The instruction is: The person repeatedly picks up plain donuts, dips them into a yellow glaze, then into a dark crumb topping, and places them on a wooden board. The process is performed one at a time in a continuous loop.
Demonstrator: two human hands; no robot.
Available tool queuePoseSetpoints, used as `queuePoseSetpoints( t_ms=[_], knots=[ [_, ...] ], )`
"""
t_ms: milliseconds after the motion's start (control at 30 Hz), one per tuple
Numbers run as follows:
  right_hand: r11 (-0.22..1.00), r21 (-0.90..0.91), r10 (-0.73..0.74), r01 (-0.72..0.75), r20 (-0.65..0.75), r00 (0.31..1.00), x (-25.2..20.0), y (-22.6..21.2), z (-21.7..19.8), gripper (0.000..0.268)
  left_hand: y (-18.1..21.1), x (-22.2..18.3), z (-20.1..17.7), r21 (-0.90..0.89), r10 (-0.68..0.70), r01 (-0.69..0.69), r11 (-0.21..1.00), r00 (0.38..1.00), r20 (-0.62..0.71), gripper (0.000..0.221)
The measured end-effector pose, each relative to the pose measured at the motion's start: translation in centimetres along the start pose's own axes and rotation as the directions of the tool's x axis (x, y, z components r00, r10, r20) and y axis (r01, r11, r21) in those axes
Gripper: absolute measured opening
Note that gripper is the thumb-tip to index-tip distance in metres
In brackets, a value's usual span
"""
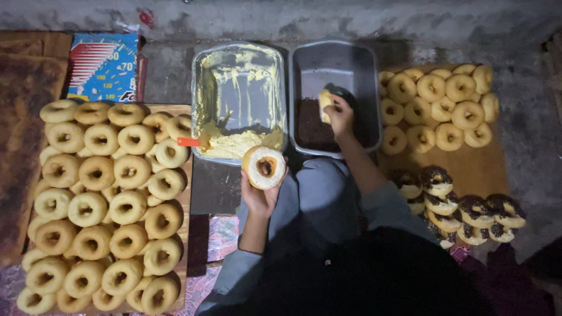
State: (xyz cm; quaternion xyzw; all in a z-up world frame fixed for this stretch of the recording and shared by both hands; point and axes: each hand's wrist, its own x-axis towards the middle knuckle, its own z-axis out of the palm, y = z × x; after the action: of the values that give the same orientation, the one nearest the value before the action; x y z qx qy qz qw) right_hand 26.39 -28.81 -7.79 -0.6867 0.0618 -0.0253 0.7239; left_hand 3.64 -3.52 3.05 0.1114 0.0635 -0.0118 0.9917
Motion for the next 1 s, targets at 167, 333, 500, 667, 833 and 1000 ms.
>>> queuePoseSetpoints(
  t_ms=[167, 333, 500, 667, 833, 1000],
  knots=[
    [0.907, -0.106, 0.418, -0.407, 0.123, 0.900, 1.5, 4.8, -1.0, 0.053, 0.7, 0.9, 0.5, 0.033, -0.009, 0.010, 0.999, 0.999, -0.033, 0.080],
    [0.636, -0.699, -0.146, 0.329, 0.310, 0.940, -1.2, 3.2, -1.6, 0.042, 0.7, 1.0, 0.2, 0.015, -0.012, 0.012, 1.000, 0.999, -0.049, 0.081],
    [0.948, -0.316, 0.085, -0.046, 0.110, 0.990, -2.6, -0.5, -4.0, 0.032, 1.0, 1.0, -0.1, 0.032, -0.002, 0.004, 0.999, 0.998, -0.070, 0.081],
    [0.605, 0.740, 0.226, -0.293, 0.193, 0.955, -7.6, -0.5, -14.3, 0.035, 2.0, 0.7, 0.1, 0.103, -0.019, 0.022, 0.994, 0.999, -0.032, 0.079],
    [0.689, 0.723, 0.247, -0.053, -0.166, 0.955, -15.8, -0.3, -27.6, 0.035, 2.2, 0.7, 0.4, 0.160, -0.017, 0.026, 0.987, 0.998, -0.056, 0.081],
    [0.834, 0.523, 0.133, 0.176, -0.500, 0.856, -23.4, -4.0, -39.4, 0.041, 1.4, 0.6, 1.3, 0.197, 0.005, 0.003, 0.980, 0.999, -0.042, 0.080]
  ],
)
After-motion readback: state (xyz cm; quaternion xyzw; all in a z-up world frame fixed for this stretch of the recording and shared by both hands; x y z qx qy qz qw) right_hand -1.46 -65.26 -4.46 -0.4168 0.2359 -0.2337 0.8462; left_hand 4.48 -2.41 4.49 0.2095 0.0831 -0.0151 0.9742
